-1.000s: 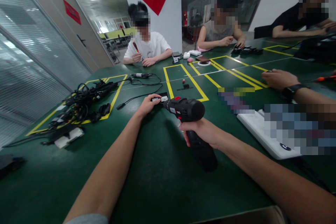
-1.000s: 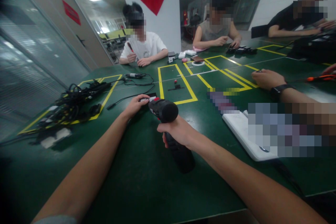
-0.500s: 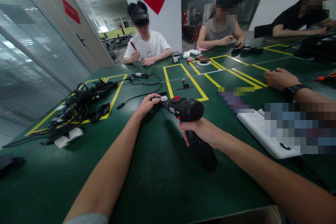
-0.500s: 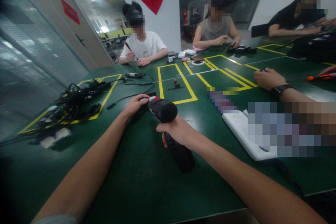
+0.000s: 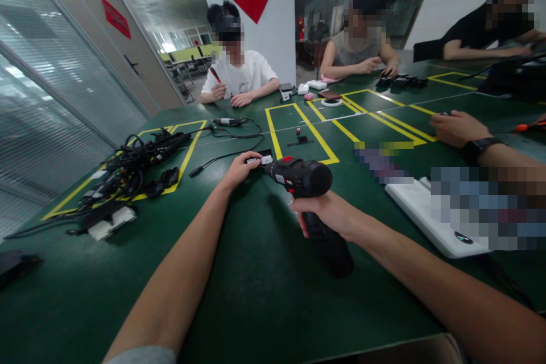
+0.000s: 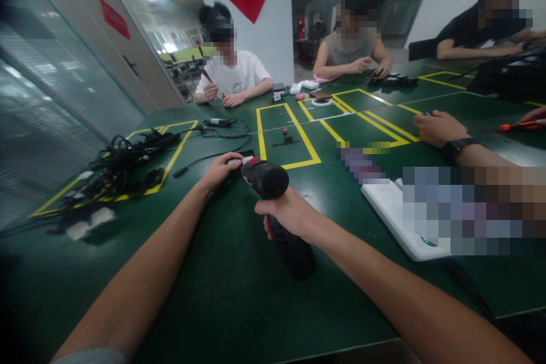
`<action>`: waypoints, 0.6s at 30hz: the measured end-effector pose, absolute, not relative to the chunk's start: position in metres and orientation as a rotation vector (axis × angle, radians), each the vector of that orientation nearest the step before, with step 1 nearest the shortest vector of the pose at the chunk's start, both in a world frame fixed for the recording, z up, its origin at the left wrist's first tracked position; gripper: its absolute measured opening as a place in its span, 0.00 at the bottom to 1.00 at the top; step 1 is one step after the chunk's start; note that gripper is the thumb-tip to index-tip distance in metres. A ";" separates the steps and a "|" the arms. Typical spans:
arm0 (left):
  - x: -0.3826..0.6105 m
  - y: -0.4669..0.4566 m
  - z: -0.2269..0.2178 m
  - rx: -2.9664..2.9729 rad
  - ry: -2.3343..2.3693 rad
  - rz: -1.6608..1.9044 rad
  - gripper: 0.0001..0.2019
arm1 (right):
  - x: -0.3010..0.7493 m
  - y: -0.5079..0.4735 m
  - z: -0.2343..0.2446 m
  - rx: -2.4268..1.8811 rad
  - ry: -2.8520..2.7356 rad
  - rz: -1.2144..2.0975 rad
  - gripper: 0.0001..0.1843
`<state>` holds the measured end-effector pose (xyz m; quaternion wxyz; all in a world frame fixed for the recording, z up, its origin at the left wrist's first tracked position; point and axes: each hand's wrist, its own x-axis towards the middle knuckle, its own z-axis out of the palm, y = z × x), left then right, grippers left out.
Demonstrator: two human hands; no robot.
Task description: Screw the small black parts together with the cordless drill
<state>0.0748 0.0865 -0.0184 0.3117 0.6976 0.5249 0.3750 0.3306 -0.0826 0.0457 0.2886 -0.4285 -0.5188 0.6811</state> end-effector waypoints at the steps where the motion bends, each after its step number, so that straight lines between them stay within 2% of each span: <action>1: 0.075 0.086 -0.018 1.844 1.386 0.987 0.18 | 0.330 -0.082 0.046 -1.141 -1.386 1.817 0.06; 18: 0.077 0.083 -0.015 1.835 1.389 0.988 0.18 | 0.330 -0.082 0.047 -1.151 -1.376 1.818 0.07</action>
